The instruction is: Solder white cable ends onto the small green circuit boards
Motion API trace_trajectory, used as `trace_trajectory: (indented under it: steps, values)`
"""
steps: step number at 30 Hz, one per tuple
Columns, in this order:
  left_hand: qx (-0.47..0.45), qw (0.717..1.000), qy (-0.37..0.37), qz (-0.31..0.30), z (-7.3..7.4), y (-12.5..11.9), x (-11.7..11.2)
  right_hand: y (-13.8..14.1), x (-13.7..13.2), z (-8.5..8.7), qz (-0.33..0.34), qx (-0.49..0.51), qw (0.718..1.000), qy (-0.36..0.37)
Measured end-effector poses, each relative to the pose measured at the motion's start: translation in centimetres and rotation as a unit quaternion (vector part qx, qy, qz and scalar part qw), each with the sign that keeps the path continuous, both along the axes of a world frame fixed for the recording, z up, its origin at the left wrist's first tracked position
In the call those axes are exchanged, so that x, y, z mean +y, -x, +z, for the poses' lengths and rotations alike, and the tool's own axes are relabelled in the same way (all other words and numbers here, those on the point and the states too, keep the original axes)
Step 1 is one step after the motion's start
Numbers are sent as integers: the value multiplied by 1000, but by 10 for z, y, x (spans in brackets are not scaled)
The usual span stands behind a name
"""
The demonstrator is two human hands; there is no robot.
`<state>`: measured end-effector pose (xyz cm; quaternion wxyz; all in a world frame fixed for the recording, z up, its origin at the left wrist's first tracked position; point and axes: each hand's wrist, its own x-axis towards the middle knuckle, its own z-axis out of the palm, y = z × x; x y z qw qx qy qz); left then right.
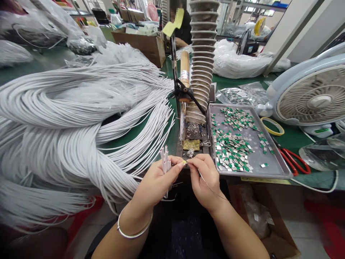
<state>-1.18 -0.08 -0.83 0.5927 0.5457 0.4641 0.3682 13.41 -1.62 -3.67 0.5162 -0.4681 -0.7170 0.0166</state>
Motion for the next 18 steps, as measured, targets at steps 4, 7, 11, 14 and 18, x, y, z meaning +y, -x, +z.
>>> trace_trajectory:
  steps: [4, 7, 11, 14, 18]
  values:
    - [-38, 999, 2, 2, 1, -2, 3, 1, -1, -1, 14, -15, 1000, -7]
    - [-70, 997, 2, 22, 0, -4, 6, 3, -4, -3, 13, -4, 1000, 7]
    - [-91, 995, -3, 36, 3, -6, 8, 7, -6, -6, -40, 36, 999, 6]
    - [-89, 995, -7, 47, 7, -7, 8, 8, -5, -8, -78, 38, 996, -22]
    - [-79, 996, -12, 50, 11, -9, 10, 9, -2, -7, -46, 111, 992, -27]
